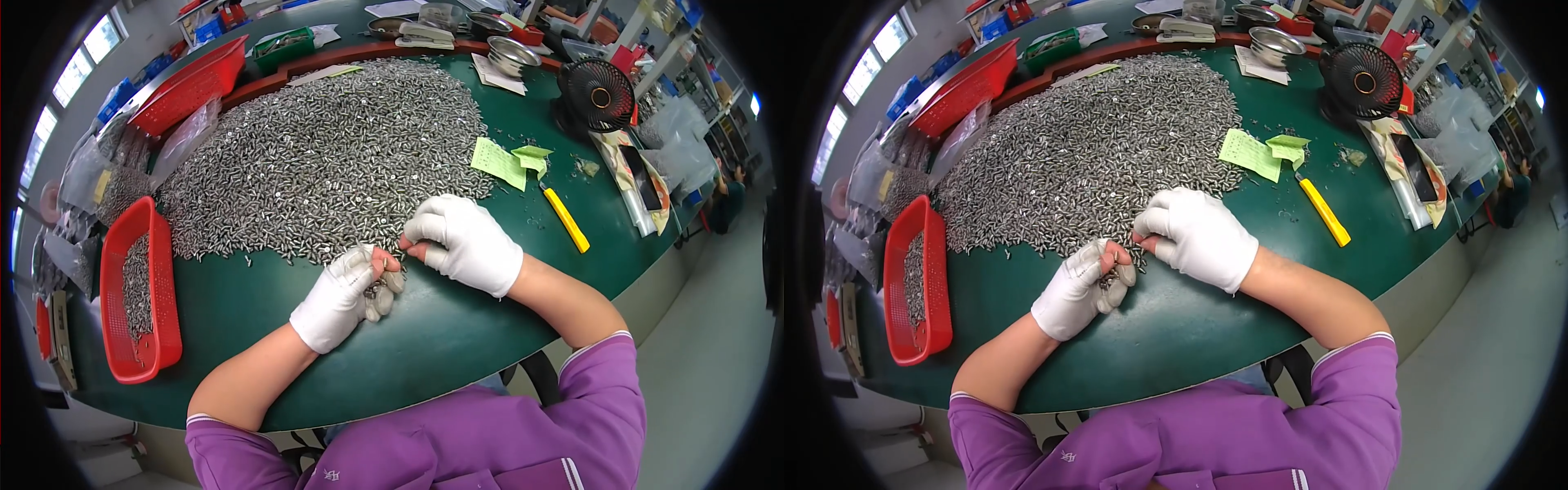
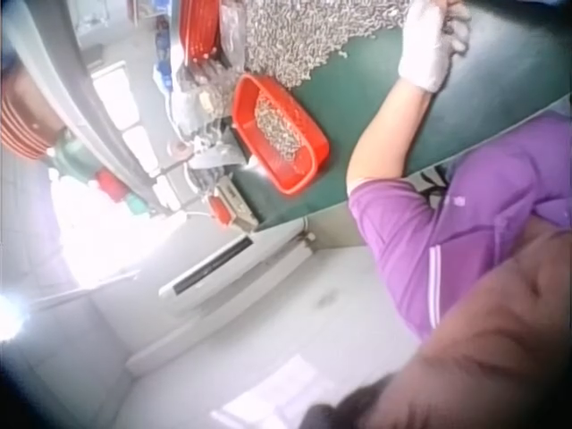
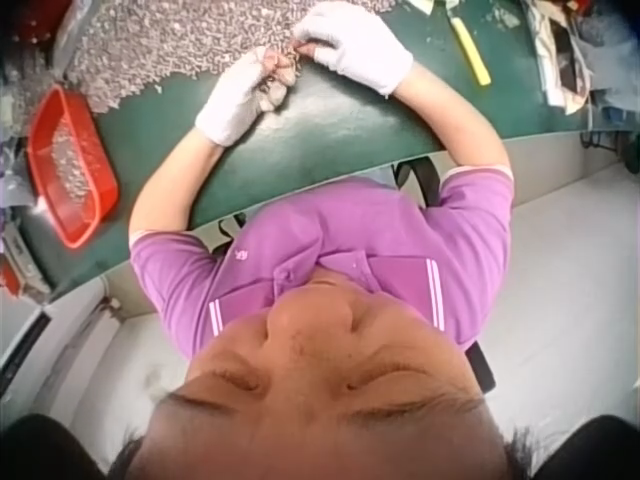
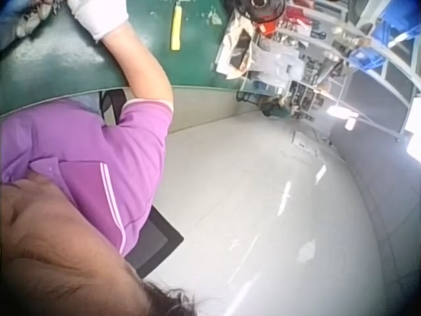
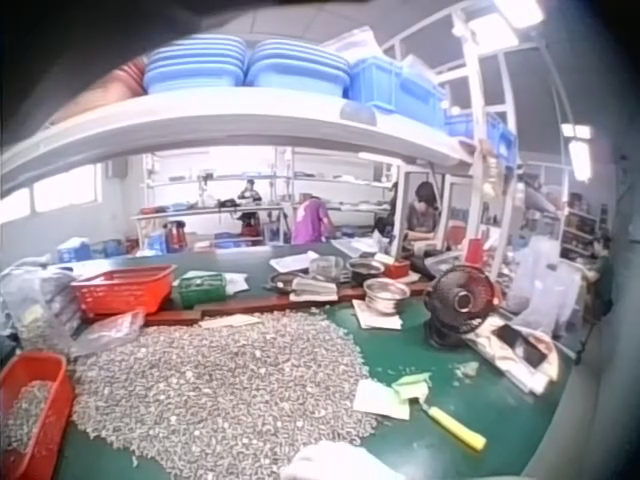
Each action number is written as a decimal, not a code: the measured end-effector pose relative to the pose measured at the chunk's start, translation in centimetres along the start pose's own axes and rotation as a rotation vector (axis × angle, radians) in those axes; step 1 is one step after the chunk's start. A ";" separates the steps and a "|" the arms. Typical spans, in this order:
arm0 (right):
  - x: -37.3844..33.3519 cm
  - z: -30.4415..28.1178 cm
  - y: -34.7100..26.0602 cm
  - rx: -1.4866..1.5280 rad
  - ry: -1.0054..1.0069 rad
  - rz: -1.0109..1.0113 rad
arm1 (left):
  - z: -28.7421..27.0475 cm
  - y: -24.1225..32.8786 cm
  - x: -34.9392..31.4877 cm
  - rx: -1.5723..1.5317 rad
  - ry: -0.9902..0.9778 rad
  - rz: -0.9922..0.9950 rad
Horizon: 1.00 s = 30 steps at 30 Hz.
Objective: Sorting and inspecting small metal components on a factory workbench.
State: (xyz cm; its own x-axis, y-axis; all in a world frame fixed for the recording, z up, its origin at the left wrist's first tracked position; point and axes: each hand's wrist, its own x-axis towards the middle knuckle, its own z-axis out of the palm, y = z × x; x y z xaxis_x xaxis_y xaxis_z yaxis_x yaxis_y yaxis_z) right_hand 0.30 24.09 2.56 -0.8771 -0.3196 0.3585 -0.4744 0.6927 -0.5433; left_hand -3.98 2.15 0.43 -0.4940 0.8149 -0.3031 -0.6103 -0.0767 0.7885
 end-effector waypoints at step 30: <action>-0.1 0.2 0.2 0.035 0.016 0.028 | 0.0 -0.4 0.1 -0.001 0.057 0.030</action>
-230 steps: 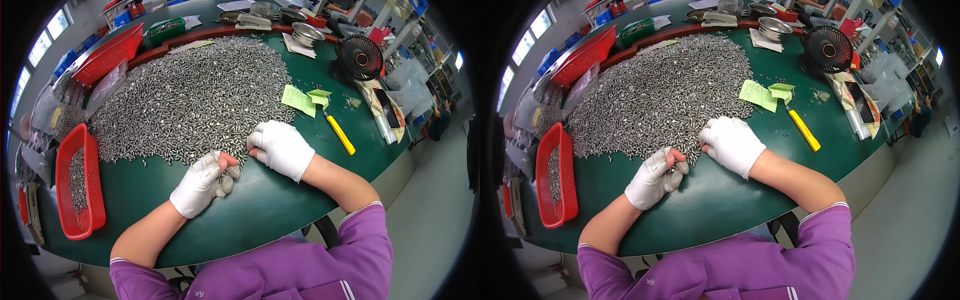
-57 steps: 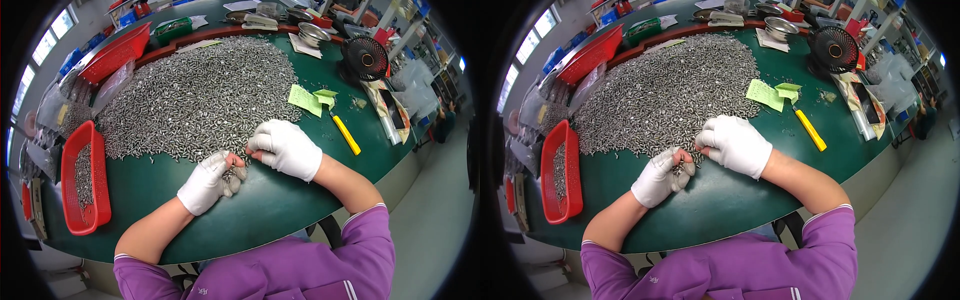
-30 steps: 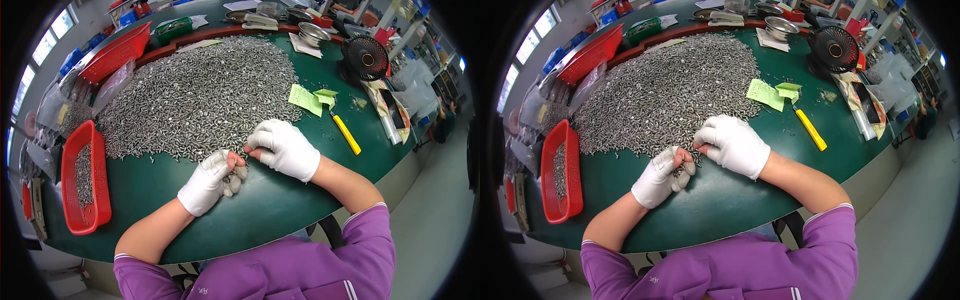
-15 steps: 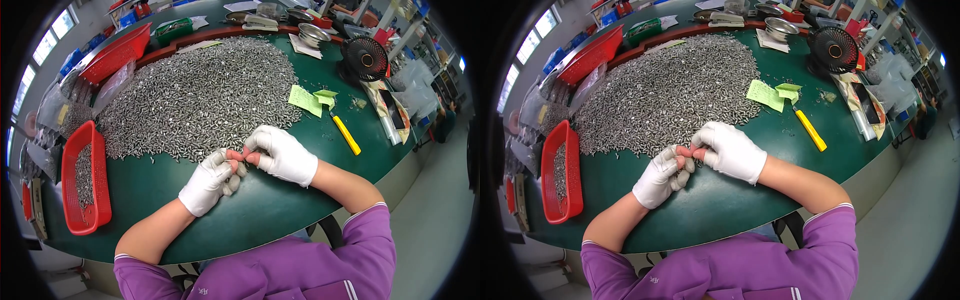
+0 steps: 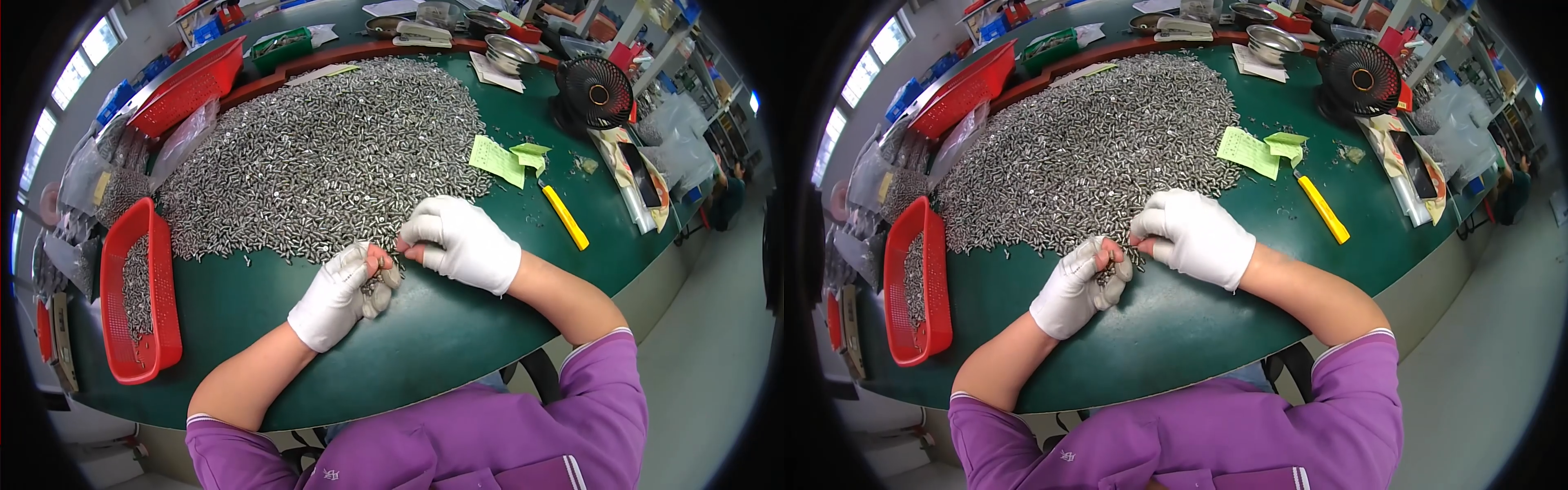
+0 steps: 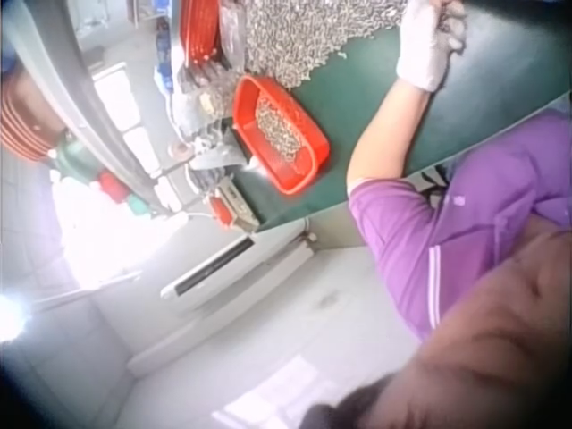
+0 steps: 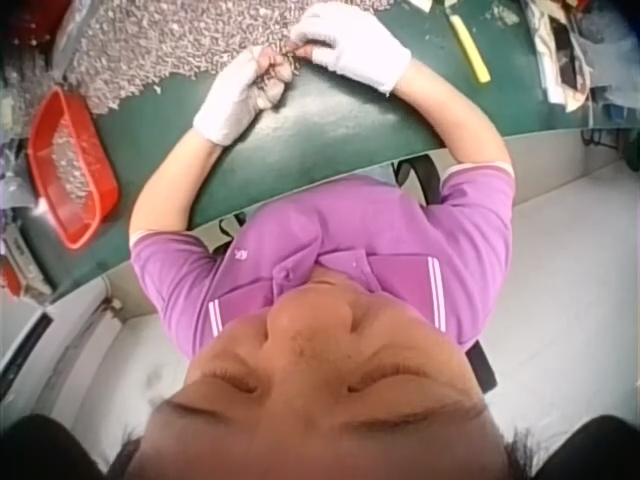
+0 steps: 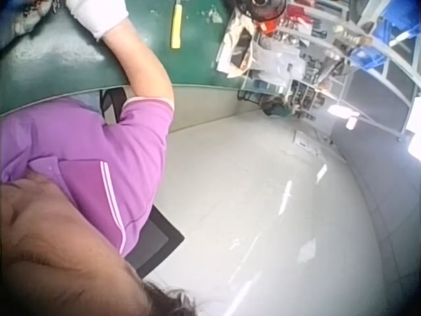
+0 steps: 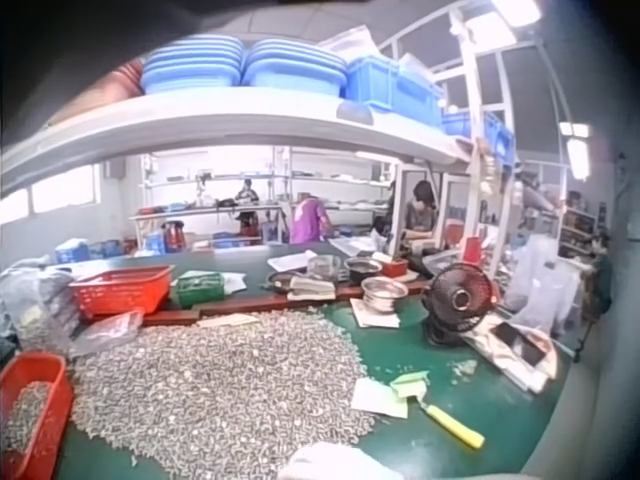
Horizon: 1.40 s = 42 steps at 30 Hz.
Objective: Sorting and inspecting small metal components on a factory workbench.
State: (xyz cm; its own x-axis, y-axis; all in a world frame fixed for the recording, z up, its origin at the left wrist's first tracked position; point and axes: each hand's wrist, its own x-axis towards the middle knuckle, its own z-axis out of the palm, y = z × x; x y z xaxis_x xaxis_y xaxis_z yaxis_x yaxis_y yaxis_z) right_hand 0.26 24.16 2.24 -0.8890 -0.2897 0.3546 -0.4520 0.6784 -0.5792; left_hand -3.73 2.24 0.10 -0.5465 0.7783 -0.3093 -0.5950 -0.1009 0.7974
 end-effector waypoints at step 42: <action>0.0 -0.4 1.0 -0.313 -0.110 0.017 | 0.3 0.5 0.0 0.019 -0.020 -0.001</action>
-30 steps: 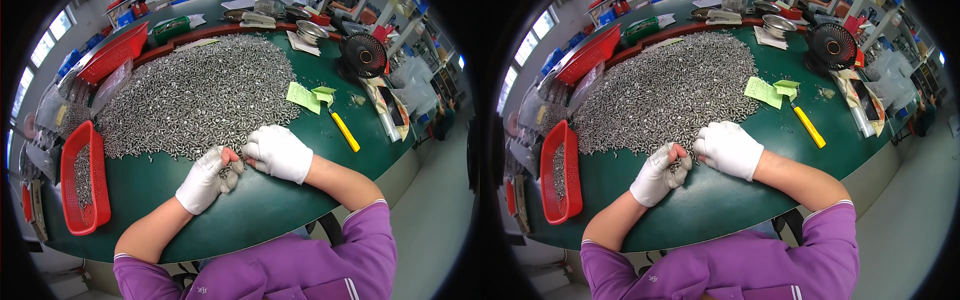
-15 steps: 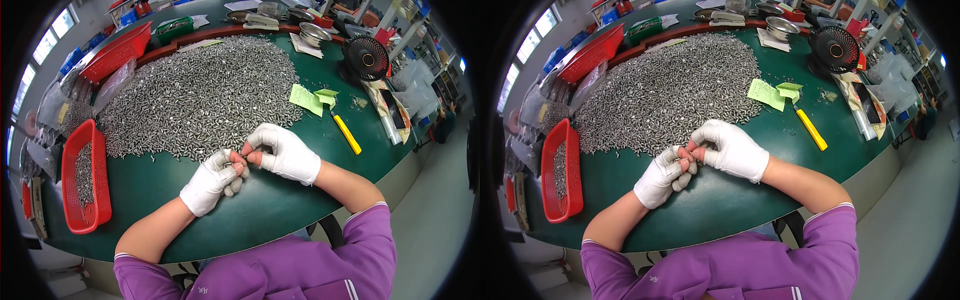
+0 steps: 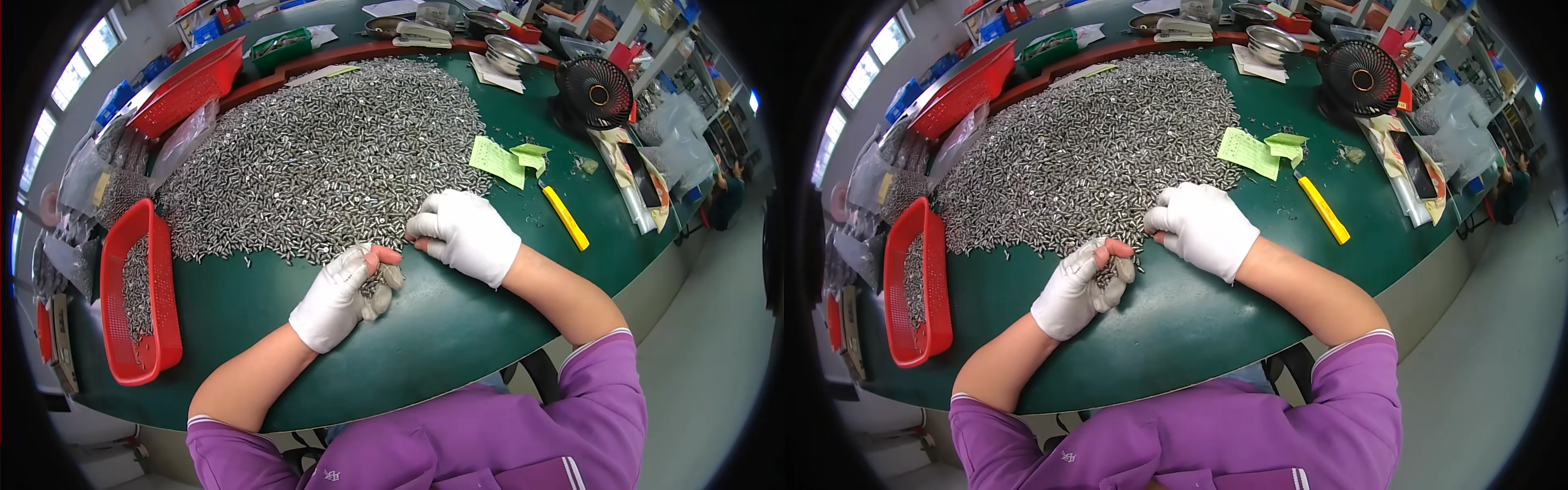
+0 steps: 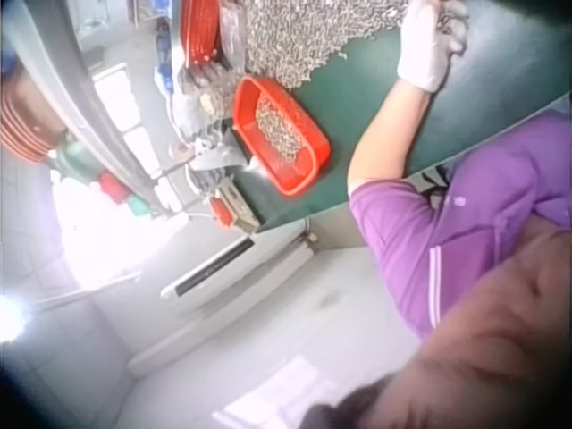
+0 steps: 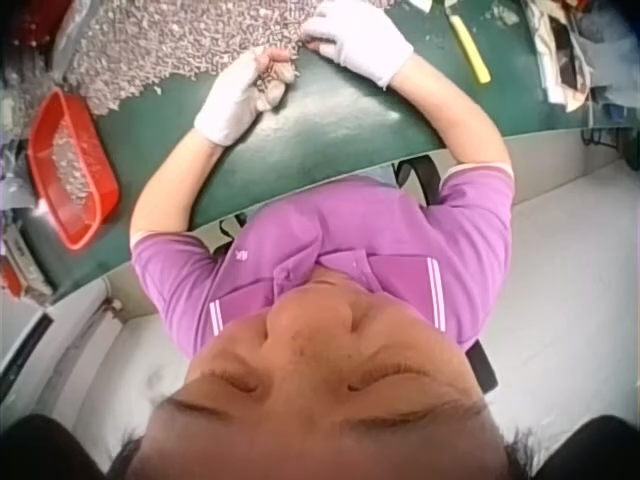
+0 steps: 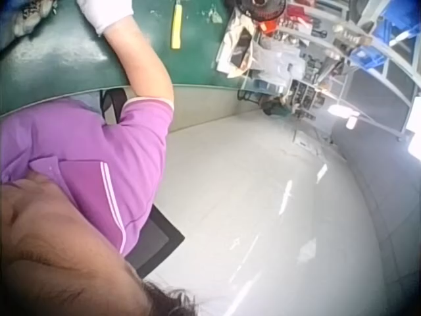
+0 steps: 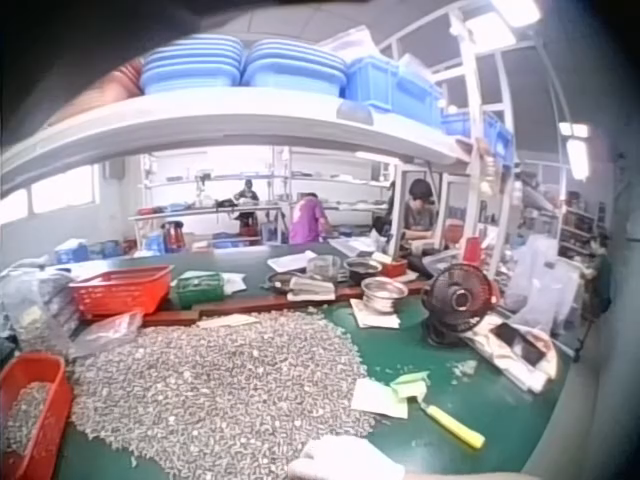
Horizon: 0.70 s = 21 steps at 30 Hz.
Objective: Sorting and inspecting small metal components on a factory workbench.
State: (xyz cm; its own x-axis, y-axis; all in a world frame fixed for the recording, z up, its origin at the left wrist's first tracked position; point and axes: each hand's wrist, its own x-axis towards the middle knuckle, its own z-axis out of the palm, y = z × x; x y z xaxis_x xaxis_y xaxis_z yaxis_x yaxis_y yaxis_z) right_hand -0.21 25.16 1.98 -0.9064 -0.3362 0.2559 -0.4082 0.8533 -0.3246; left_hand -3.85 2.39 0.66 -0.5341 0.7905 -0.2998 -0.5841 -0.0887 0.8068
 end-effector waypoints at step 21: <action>-0.3 -0.4 -2.3 0.263 0.128 -0.242 | -0.2 0.2 0.1 0.103 -0.127 -0.084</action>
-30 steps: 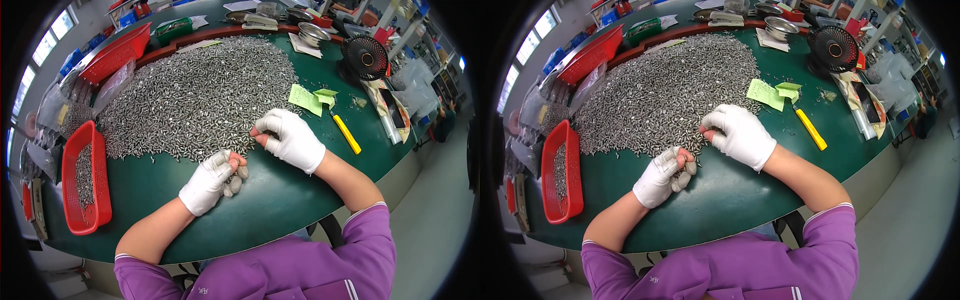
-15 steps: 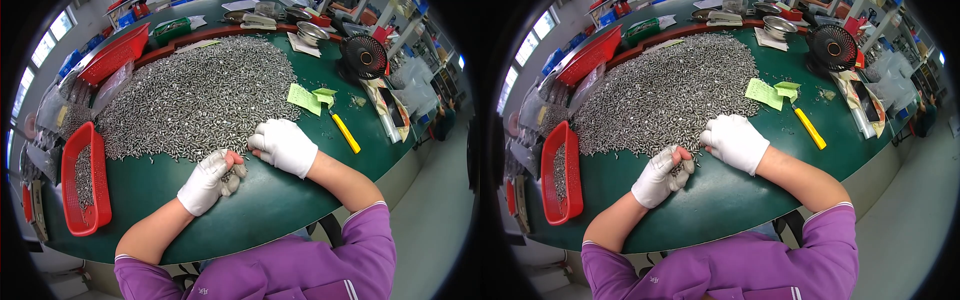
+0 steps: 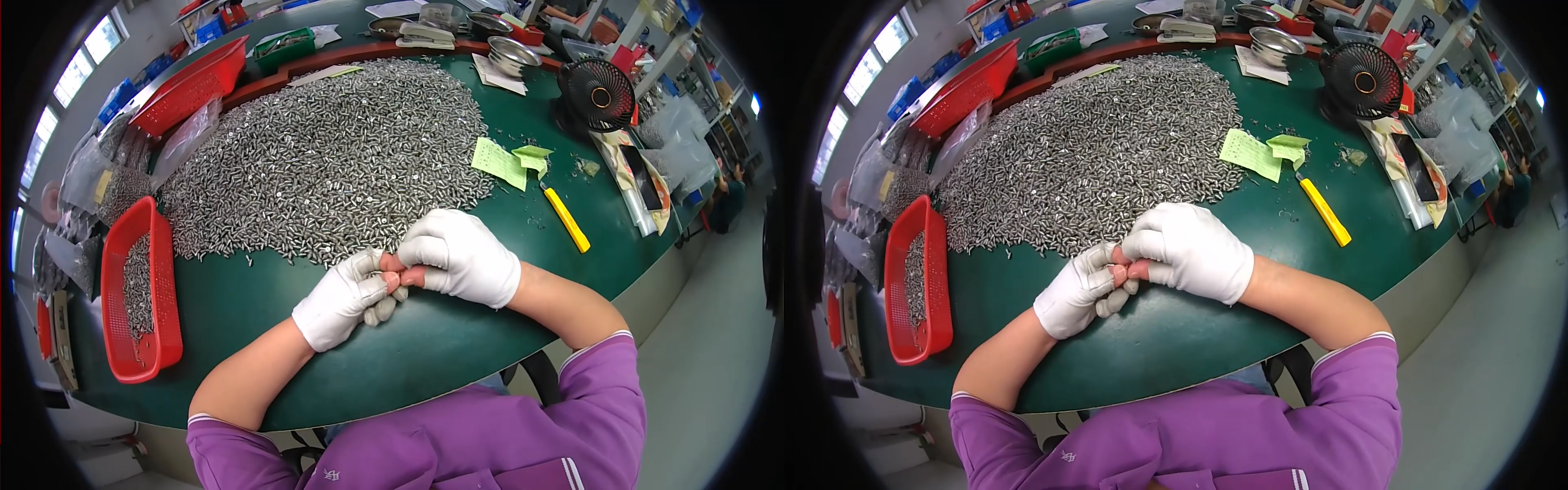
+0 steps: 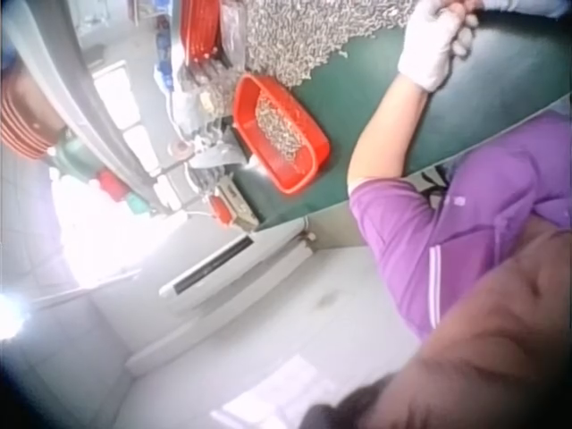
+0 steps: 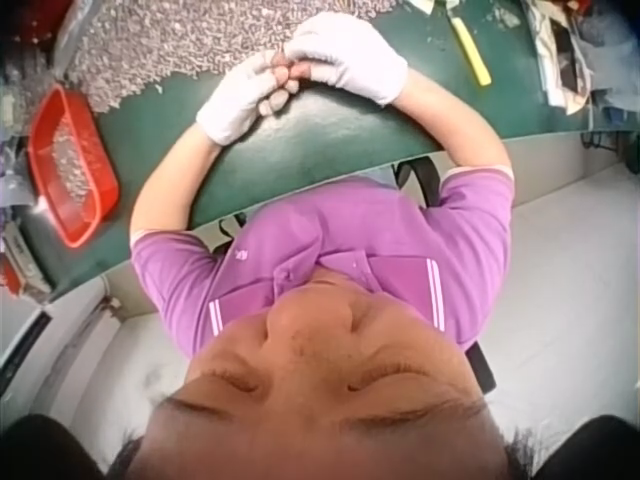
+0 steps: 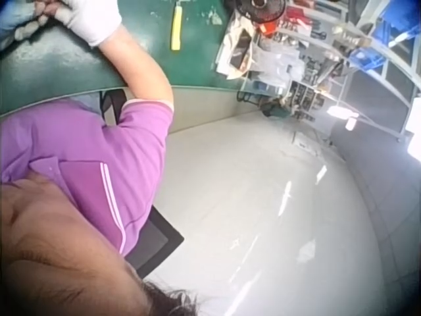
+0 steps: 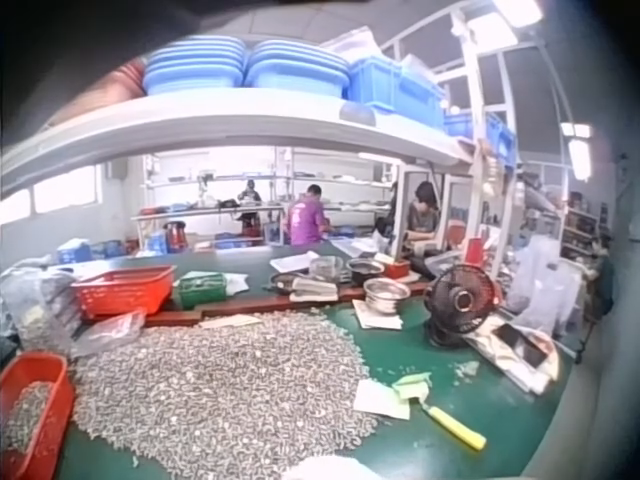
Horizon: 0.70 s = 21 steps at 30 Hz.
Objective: Sorting and inspecting small metal components on a factory workbench.
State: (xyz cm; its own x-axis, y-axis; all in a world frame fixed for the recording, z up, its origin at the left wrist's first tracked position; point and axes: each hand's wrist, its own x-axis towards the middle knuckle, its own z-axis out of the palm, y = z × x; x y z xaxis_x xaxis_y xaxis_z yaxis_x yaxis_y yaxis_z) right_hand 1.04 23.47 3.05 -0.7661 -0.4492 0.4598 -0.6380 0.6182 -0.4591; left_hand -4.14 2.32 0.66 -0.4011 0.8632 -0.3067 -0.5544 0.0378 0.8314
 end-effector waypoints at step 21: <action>0.2 -0.4 -0.3 -0.055 0.061 0.110 | -0.2 -0.7 0.0 -0.128 0.069 0.043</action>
State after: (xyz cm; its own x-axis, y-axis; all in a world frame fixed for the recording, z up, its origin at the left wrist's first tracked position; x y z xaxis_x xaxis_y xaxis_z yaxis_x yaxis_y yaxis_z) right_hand 1.10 23.40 3.58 -0.8238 -0.3381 0.4551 -0.5443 0.6963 -0.4679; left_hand -3.91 2.24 0.02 -0.4734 0.8257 -0.3068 -0.6219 -0.0667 0.7802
